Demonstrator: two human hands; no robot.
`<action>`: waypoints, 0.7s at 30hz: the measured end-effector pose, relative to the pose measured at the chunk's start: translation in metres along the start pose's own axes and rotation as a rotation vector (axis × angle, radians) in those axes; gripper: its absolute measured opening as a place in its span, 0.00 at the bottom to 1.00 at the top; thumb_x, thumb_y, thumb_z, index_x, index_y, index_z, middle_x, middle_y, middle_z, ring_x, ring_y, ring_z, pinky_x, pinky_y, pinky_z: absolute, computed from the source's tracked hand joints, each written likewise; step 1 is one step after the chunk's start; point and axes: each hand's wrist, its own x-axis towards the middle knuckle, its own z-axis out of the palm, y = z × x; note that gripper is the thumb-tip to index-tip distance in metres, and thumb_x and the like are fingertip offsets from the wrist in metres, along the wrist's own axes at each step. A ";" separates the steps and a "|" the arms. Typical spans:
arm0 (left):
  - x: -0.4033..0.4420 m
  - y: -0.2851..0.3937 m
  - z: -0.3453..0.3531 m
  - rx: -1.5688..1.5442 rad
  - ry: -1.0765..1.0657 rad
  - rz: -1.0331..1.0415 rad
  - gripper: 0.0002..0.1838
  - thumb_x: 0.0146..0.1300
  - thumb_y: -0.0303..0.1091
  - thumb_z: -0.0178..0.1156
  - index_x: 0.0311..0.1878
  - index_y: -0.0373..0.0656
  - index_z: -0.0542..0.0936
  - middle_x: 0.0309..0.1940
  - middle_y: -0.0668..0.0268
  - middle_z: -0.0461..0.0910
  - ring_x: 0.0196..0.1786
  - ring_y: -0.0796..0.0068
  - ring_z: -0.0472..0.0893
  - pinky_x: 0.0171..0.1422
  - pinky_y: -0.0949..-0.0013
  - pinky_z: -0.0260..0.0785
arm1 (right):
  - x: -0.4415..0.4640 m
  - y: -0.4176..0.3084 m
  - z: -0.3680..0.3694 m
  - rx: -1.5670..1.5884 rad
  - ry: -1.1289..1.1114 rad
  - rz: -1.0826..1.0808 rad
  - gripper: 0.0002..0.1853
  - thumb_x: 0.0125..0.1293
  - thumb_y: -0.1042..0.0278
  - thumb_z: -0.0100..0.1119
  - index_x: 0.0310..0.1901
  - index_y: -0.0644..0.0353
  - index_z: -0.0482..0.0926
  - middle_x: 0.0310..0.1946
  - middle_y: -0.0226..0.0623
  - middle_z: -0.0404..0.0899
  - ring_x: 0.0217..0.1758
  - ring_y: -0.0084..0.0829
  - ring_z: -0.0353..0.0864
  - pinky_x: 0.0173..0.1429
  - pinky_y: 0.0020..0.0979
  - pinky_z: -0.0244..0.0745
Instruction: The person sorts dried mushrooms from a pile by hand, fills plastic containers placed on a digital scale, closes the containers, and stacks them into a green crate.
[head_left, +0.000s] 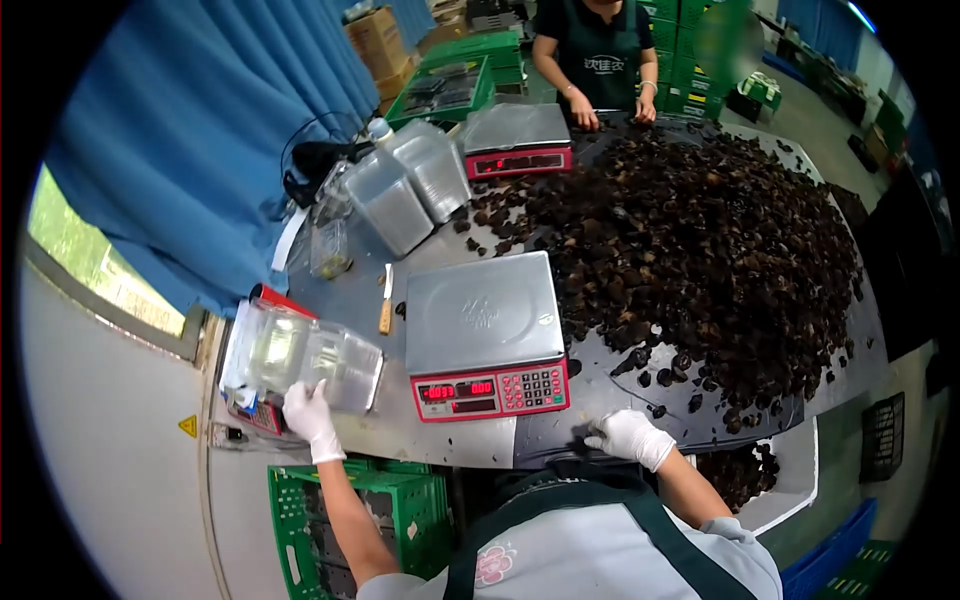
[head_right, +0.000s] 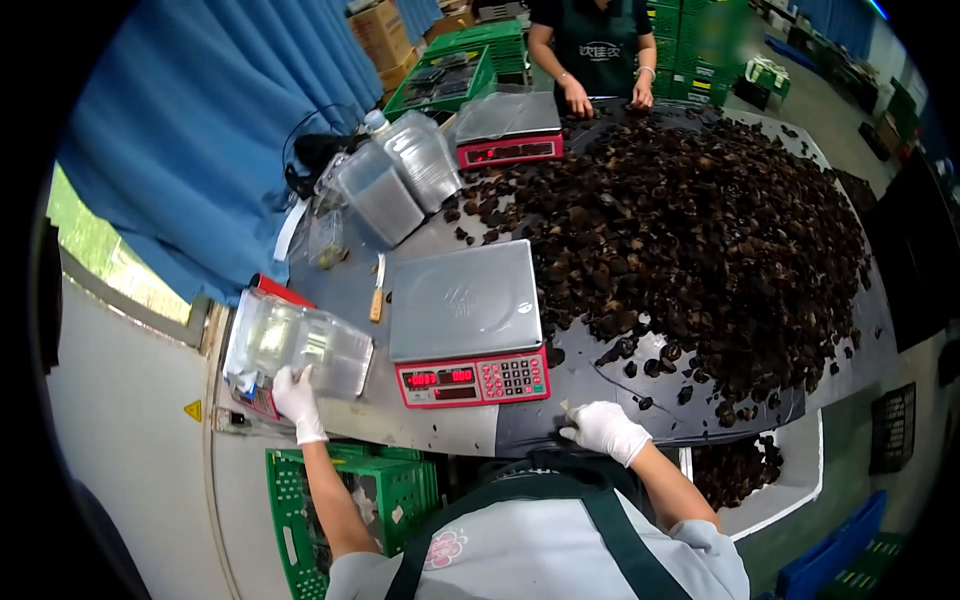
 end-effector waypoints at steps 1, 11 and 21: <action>0.003 0.013 -0.013 -0.006 0.086 0.070 0.14 0.43 0.33 0.73 0.23 0.45 0.74 0.22 0.67 0.74 0.30 0.62 0.75 0.36 0.59 0.66 | -0.004 0.004 0.003 -0.011 -0.039 0.024 0.20 0.62 0.47 0.57 0.41 0.56 0.83 0.32 0.45 0.83 0.39 0.47 0.82 0.45 0.42 0.77; -0.029 0.195 0.029 -0.523 -0.477 0.340 0.12 0.44 0.36 0.73 0.27 0.44 0.79 0.60 0.54 0.73 0.55 0.54 0.74 0.58 0.61 0.68 | -0.048 0.042 -0.010 0.019 -0.002 0.091 0.18 0.63 0.49 0.56 0.40 0.56 0.83 0.31 0.45 0.83 0.36 0.47 0.82 0.42 0.42 0.77; -0.054 0.283 0.006 -0.451 -0.491 0.676 0.27 0.45 0.49 0.72 0.43 0.41 0.79 0.57 0.52 0.73 0.57 0.53 0.73 0.67 0.54 0.58 | -0.108 0.107 0.008 0.119 0.069 0.329 0.17 0.61 0.50 0.58 0.40 0.56 0.82 0.33 0.42 0.83 0.40 0.45 0.82 0.44 0.42 0.77</action>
